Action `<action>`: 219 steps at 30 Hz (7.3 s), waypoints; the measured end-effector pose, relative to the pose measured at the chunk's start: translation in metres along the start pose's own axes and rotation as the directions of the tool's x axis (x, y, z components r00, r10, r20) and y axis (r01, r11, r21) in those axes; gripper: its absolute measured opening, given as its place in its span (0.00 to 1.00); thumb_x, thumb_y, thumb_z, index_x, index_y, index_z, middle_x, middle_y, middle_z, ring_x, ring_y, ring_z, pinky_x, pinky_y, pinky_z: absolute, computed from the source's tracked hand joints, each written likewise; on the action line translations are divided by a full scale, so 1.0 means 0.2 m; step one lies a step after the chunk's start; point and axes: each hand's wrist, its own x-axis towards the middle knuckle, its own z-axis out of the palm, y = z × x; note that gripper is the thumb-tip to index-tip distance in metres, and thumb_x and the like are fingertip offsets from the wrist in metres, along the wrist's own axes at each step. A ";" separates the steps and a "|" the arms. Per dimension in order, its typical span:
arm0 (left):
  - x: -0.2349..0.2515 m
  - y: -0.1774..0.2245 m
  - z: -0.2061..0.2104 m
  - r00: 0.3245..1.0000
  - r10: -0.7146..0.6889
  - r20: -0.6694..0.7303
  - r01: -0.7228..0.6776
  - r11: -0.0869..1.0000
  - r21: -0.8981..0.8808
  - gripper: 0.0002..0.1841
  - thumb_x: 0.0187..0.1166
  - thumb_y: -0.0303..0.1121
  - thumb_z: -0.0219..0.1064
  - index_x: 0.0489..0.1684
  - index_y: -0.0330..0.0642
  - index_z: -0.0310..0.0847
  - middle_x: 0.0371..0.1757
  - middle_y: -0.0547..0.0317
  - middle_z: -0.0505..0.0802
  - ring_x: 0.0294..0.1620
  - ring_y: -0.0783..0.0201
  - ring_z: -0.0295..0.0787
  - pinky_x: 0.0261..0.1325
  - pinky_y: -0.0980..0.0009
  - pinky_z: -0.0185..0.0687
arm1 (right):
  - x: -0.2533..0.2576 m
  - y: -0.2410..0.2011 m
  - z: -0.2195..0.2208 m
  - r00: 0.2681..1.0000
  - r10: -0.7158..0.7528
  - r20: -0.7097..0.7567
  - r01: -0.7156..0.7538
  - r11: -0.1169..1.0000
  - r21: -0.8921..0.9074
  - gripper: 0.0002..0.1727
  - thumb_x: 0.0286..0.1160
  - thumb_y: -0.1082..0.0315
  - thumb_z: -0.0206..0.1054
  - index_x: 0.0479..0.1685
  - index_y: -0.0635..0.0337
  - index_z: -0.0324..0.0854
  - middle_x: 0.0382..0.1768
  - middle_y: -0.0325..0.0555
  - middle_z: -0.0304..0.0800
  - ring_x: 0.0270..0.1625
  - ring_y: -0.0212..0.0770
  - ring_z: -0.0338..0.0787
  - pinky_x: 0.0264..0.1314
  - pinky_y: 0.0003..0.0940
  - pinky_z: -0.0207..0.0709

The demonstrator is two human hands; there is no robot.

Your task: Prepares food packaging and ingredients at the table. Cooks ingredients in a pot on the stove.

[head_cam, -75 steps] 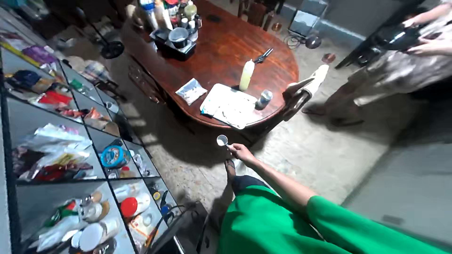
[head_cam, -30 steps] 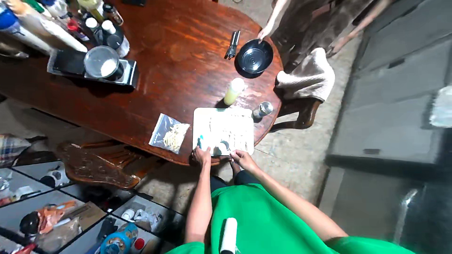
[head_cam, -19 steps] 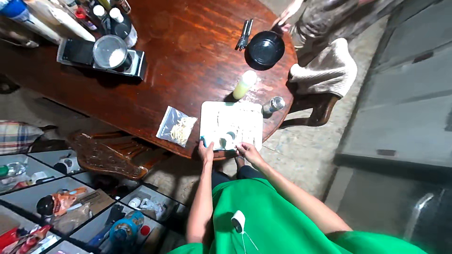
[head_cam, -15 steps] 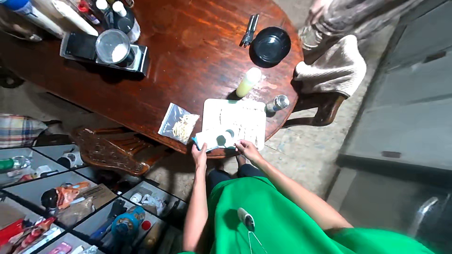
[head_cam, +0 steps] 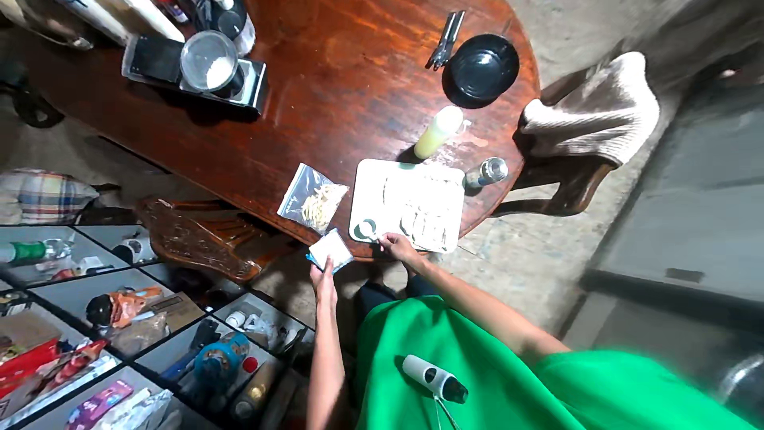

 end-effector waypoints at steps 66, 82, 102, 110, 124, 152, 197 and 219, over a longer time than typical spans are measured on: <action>-0.60 0.77 0.42 0.833 0.082 0.547 0.201 0.876 -0.438 0.31 0.76 0.16 0.62 0.80 0.35 0.55 0.60 0.46 0.89 0.59 0.55 0.91 0.66 0.54 0.88 | -0.78 -0.93 -0.23 0.852 -0.467 -0.235 0.467 0.882 -0.062 0.18 0.86 0.58 0.64 0.67 0.55 0.85 0.50 0.42 0.94 0.42 0.33 0.92 0.47 0.33 0.89; -0.75 0.79 0.51 0.691 0.121 0.712 0.486 0.652 -0.582 0.27 0.48 0.21 0.71 0.56 0.39 0.82 0.46 0.50 0.95 0.48 0.58 0.95 0.55 0.59 0.90 | -1.04 -0.98 -0.33 0.597 -0.802 -0.026 0.662 0.511 -0.549 0.14 0.84 0.52 0.67 0.59 0.43 0.92 0.69 0.44 0.86 0.76 0.45 0.79 0.78 0.44 0.75; -0.86 0.81 0.62 0.778 0.117 0.617 0.299 0.795 -0.528 0.20 0.96 0.40 0.40 0.81 0.47 0.61 0.65 0.55 0.87 0.64 0.64 0.87 0.68 0.61 0.84 | -1.04 -0.93 -0.35 0.645 -0.754 -0.126 0.659 0.632 -0.407 0.25 0.73 0.47 0.76 0.64 0.50 0.87 0.70 0.43 0.84 0.72 0.37 0.82 0.72 0.37 0.80; -0.86 0.79 0.63 0.785 0.168 0.597 0.156 0.878 -0.452 0.29 0.95 0.37 0.42 0.96 0.50 0.41 0.84 0.52 0.72 0.79 0.63 0.74 0.79 0.58 0.73 | -0.98 -0.90 -0.35 0.645 -0.750 -0.149 0.666 0.647 -0.370 0.25 0.74 0.47 0.76 0.62 0.53 0.88 0.68 0.42 0.85 0.71 0.38 0.83 0.72 0.43 0.81; -0.84 0.95 0.59 0.786 0.070 0.614 0.344 0.776 -0.529 0.41 0.87 0.68 0.30 0.89 0.49 0.56 0.77 0.49 0.81 0.76 0.56 0.79 0.77 0.52 0.78 | -0.96 -0.92 -0.37 0.578 -0.803 0.144 0.773 0.482 -0.413 0.51 0.60 0.33 0.79 0.81 0.56 0.73 0.85 0.53 0.70 0.87 0.47 0.70 0.87 0.46 0.71; -0.90 1.47 0.63 0.602 0.561 0.568 -0.572 0.800 -0.183 0.13 0.87 0.30 0.63 0.53 0.27 0.86 0.46 0.45 0.94 0.47 0.59 0.94 0.57 0.64 0.93 | -1.23 -1.40 -0.59 0.868 -0.468 -0.165 0.473 0.680 0.560 0.29 0.94 0.45 0.45 0.61 0.60 0.81 0.47 0.52 0.93 0.45 0.44 0.96 0.44 0.39 0.94; -0.90 1.40 0.56 0.647 0.552 0.526 -0.564 0.811 -0.157 0.12 0.88 0.28 0.61 0.53 0.27 0.86 0.47 0.45 0.94 0.49 0.58 0.94 0.58 0.64 0.92 | -1.20 -1.36 -0.51 0.887 -0.442 -0.133 0.432 0.694 0.576 0.28 0.94 0.46 0.46 0.62 0.60 0.80 0.47 0.53 0.93 0.43 0.44 0.96 0.39 0.37 0.93; -0.54 0.59 0.29 0.837 -0.306 0.454 0.429 0.882 -0.195 0.37 0.90 0.64 0.41 0.84 0.44 0.67 0.71 0.50 0.87 0.73 0.55 0.83 0.76 0.53 0.78 | -0.70 -0.65 -0.10 0.528 -0.844 0.099 0.711 0.375 -0.595 0.19 0.79 0.66 0.69 0.69 0.53 0.83 0.64 0.47 0.92 0.63 0.44 0.93 0.55 0.44 0.92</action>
